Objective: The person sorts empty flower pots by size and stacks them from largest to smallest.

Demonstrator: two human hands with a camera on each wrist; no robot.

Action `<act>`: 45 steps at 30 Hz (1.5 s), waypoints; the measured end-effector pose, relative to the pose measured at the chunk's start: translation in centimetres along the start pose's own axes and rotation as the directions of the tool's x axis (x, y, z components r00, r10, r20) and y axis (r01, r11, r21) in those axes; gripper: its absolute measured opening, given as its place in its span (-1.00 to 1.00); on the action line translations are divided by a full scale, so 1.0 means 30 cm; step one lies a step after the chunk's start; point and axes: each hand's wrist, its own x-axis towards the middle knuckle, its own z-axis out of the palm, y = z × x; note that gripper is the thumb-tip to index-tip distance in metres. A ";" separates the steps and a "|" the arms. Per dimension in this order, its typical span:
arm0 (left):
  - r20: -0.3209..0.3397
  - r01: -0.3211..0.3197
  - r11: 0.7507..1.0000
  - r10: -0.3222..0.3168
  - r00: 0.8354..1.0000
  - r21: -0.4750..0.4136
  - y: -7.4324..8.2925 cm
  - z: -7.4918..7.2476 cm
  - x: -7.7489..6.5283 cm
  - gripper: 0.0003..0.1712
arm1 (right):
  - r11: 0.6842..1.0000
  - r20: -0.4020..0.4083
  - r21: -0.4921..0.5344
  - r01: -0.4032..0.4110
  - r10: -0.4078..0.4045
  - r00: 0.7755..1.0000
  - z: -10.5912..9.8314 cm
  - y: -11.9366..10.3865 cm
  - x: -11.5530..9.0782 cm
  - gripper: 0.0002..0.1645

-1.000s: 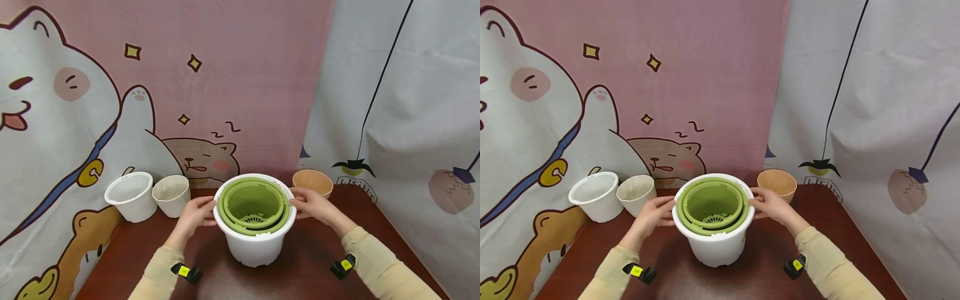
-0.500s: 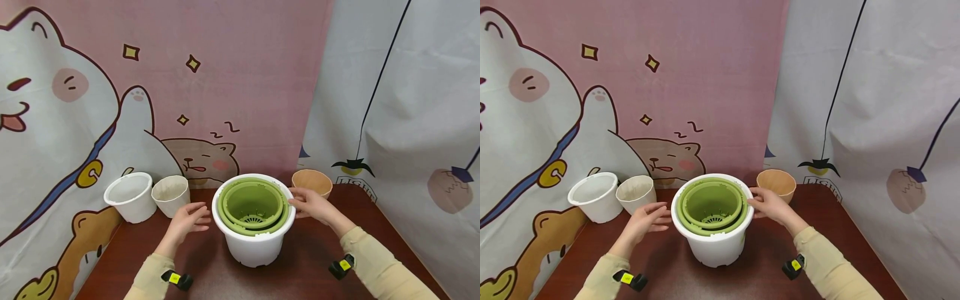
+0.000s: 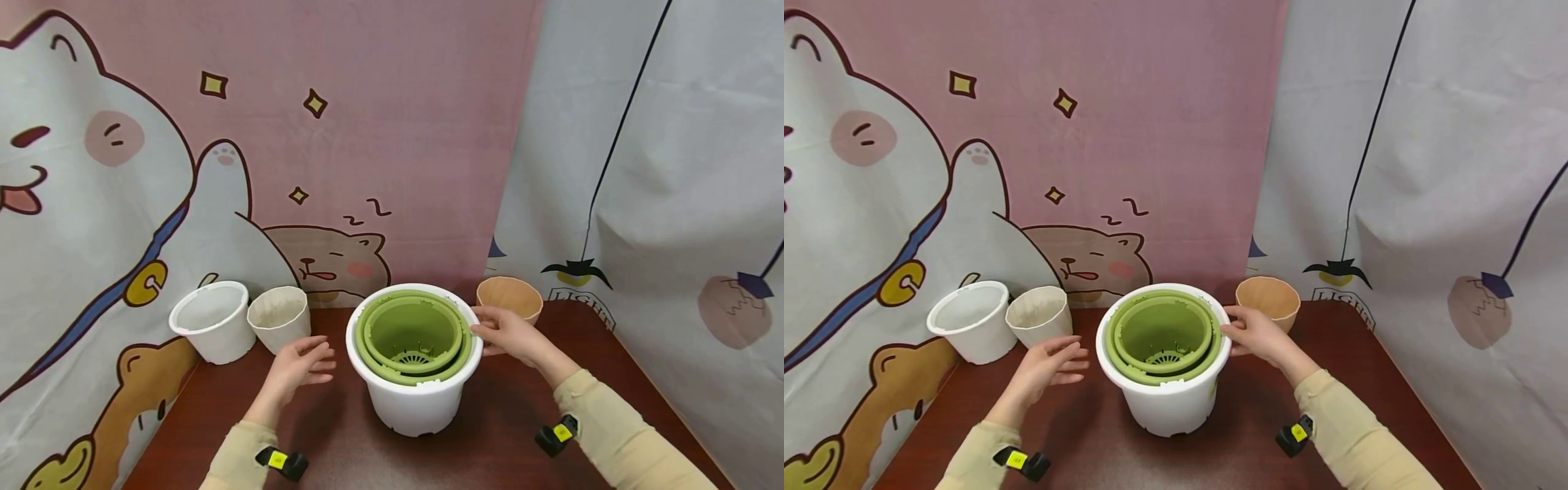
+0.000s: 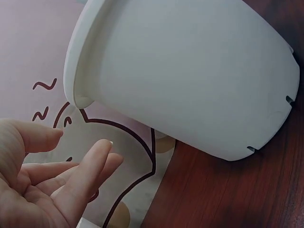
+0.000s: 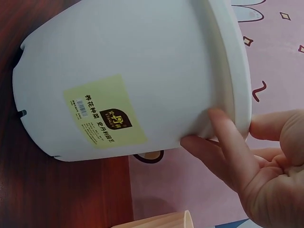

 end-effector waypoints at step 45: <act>-0.240 0.037 0.947 0.043 0.970 0.319 -0.086 -0.275 0.006 -0.37 | 0.999 -0.002 0.045 0.005 -0.005 1.000 0.006 0.003 0.000 -0.36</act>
